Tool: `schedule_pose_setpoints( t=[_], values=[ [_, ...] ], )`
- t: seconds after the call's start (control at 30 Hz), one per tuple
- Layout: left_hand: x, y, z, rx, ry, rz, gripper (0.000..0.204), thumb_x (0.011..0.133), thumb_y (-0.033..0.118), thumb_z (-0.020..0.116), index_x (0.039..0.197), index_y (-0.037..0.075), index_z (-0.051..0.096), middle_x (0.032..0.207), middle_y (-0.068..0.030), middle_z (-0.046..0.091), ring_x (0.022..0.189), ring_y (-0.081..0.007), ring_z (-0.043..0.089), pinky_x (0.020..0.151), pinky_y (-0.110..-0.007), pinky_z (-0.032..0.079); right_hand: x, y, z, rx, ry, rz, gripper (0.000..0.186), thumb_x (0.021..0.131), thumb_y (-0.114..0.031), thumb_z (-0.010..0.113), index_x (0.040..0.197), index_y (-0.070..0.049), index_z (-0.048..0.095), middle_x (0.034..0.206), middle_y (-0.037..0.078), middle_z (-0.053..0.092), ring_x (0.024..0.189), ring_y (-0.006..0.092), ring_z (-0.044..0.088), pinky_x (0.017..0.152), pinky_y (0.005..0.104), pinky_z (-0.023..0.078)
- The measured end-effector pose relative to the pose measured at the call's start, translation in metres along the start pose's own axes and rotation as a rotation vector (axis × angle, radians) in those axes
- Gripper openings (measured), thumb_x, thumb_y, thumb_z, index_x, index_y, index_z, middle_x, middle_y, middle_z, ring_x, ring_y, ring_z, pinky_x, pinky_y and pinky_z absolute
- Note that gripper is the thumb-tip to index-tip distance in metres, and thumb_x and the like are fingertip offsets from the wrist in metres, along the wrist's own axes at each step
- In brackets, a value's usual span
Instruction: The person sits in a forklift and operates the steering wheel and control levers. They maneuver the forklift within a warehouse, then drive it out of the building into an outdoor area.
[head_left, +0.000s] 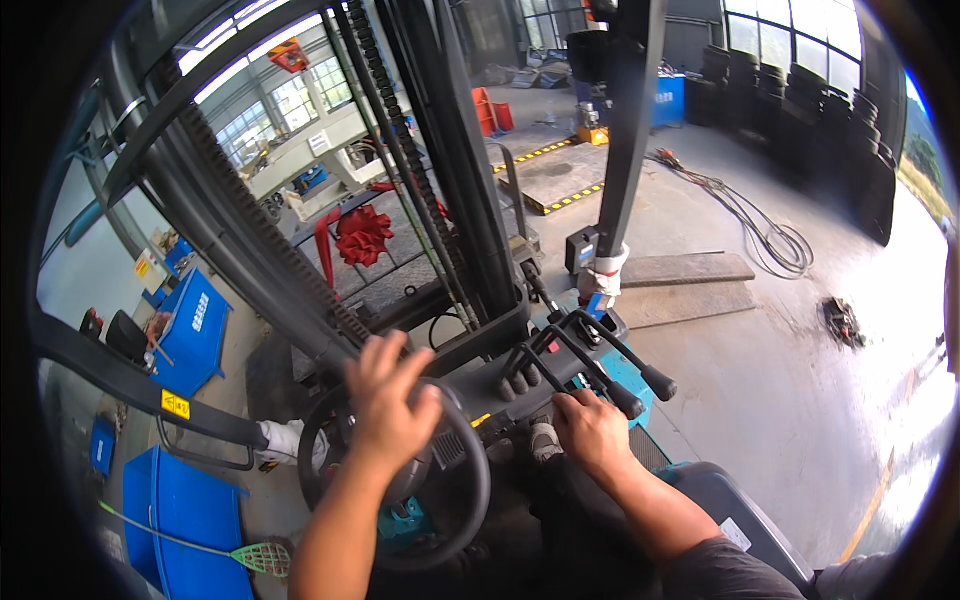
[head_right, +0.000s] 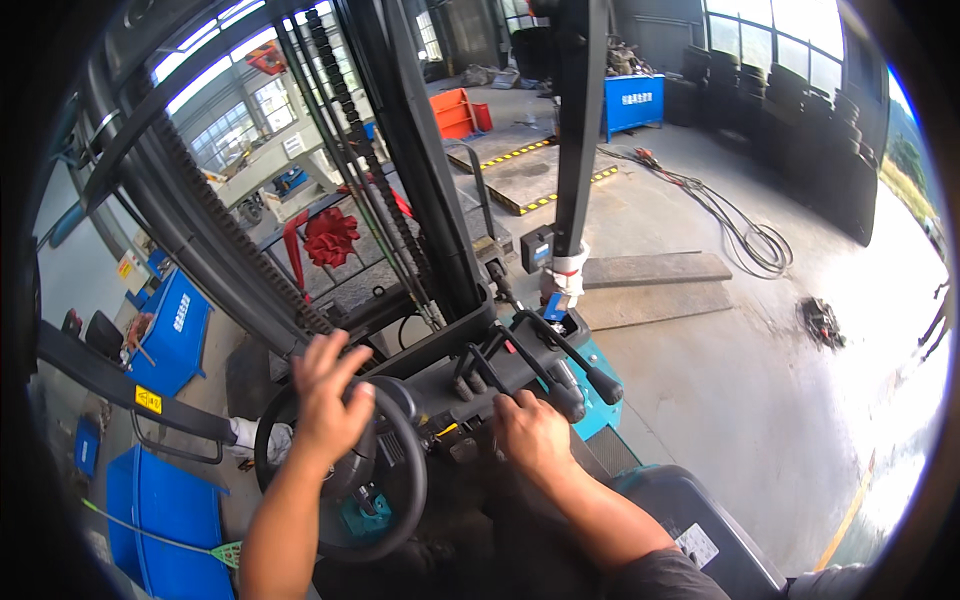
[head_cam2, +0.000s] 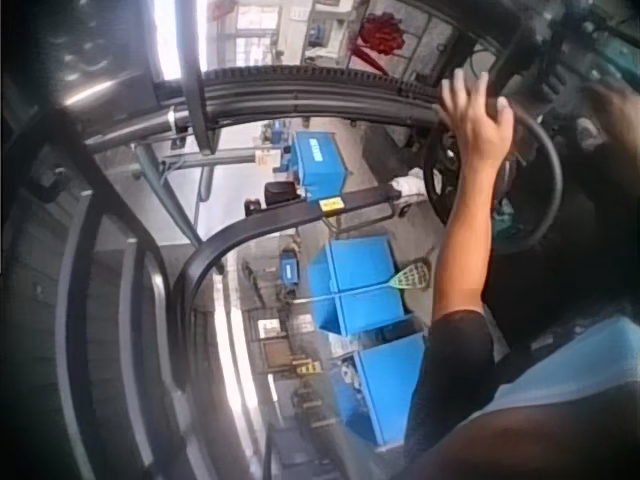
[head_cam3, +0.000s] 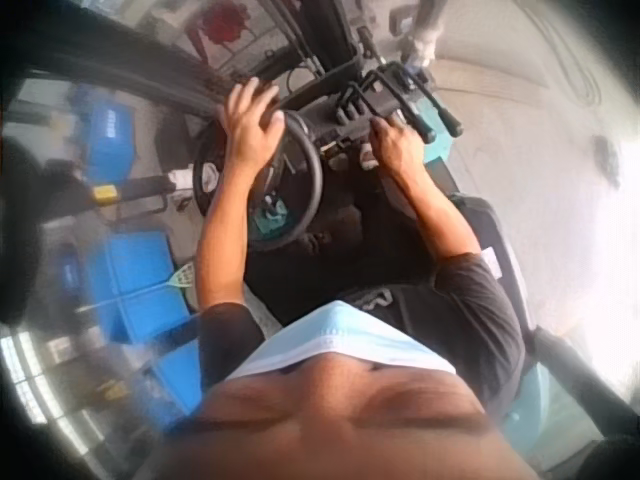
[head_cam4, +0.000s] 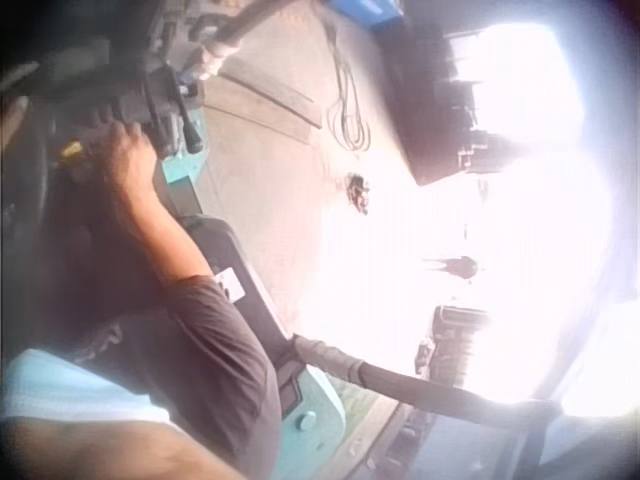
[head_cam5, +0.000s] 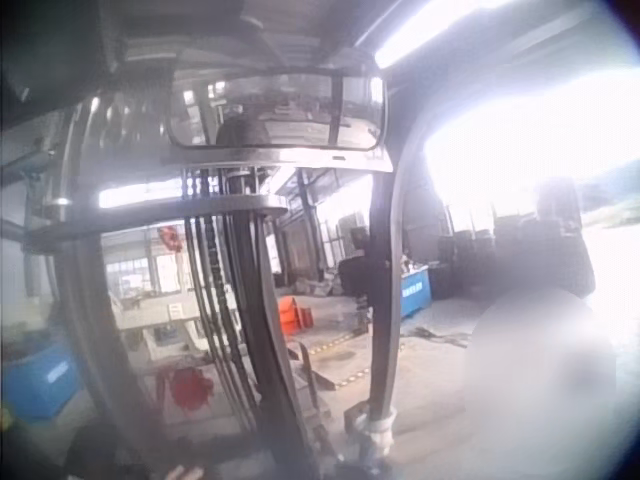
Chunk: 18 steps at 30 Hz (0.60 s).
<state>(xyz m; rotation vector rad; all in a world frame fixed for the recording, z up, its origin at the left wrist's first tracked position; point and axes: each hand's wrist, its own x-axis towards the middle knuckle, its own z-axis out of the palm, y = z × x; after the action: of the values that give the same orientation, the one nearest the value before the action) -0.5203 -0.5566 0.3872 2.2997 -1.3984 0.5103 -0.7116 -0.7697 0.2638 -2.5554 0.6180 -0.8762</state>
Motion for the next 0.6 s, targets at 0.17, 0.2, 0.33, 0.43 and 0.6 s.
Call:
schedule_pose_setpoints(
  t=[0.17, 0.2, 0.33, 0.43, 0.6],
  values=[
    [-0.020, 0.027, 0.005, -0.043, 0.010, -0.017, 0.035, 0.090, 0.037, 0.075, 0.113, 0.010, 0.075, 0.139, -0.0136, 0.068, 0.138, -0.0382, 0.055, 0.121, -0.073, 0.020, 0.000, 0.006, -0.002, 0.000, 0.004, -0.055, 0.017, 0.094, -0.019, 0.071, 0.108, -0.011, 0.076, 0.094, 0.011, 0.070, 0.078, 0.0310, 0.073, 0.067, 0.0431, 0.060],
    [-0.024, 0.018, -0.001, 0.016, 0.024, -0.014, 0.043, 0.090, 0.043, 0.077, 0.118, 0.010, 0.074, 0.141, -0.0138, 0.066, 0.138, -0.0382, 0.054, 0.122, -0.072, 0.020, -0.001, 0.008, -0.003, 0.016, 0.015, -0.068, 0.013, 0.093, -0.017, 0.069, 0.102, -0.010, 0.075, 0.092, 0.012, 0.069, 0.077, 0.0315, 0.073, 0.068, 0.0439, 0.060],
    [-0.087, -0.051, -0.040, -0.238, 0.248, -0.333, 0.042, 0.106, 0.027, 0.056, 0.142, 0.007, 0.064, 0.145, -0.0157, 0.064, 0.140, -0.0332, 0.054, 0.125, -0.049, 0.029, -0.002, 0.012, -0.004, -0.056, -0.063, -0.086, 0.015, 0.090, -0.012, 0.068, 0.102, -0.010, 0.076, 0.091, 0.014, 0.069, 0.079, 0.0367, 0.072, 0.070, 0.0470, 0.060],
    [-0.189, -0.112, -0.044, -0.365, 0.482, -0.836, 0.061, 0.116, 0.046, 0.037, 0.155, 0.002, 0.053, 0.157, -0.0166, 0.055, 0.150, -0.0285, 0.046, 0.126, -0.041, 0.031, -0.001, 0.012, -0.002, -0.104, -0.086, -0.071, 0.005, 0.088, -0.013, 0.067, 0.090, -0.009, 0.069, 0.089, 0.013, 0.065, 0.079, 0.0328, 0.073, 0.065, 0.0453, 0.061],
    [-0.278, -0.171, 0.056, -0.981, 0.532, -1.274, 0.094, 0.105, 0.076, 0.038, 0.171, 0.012, 0.023, 0.173, -0.0183, 0.031, 0.160, -0.0305, 0.029, 0.128, -0.046, 0.028, -0.001, 0.009, 0.006, -0.065, -0.015, -0.044, 0.007, 0.086, -0.014, 0.065, 0.091, -0.009, 0.068, 0.089, 0.011, 0.064, 0.076, 0.0295, 0.072, 0.062, 0.0420, 0.061]
  ],
)
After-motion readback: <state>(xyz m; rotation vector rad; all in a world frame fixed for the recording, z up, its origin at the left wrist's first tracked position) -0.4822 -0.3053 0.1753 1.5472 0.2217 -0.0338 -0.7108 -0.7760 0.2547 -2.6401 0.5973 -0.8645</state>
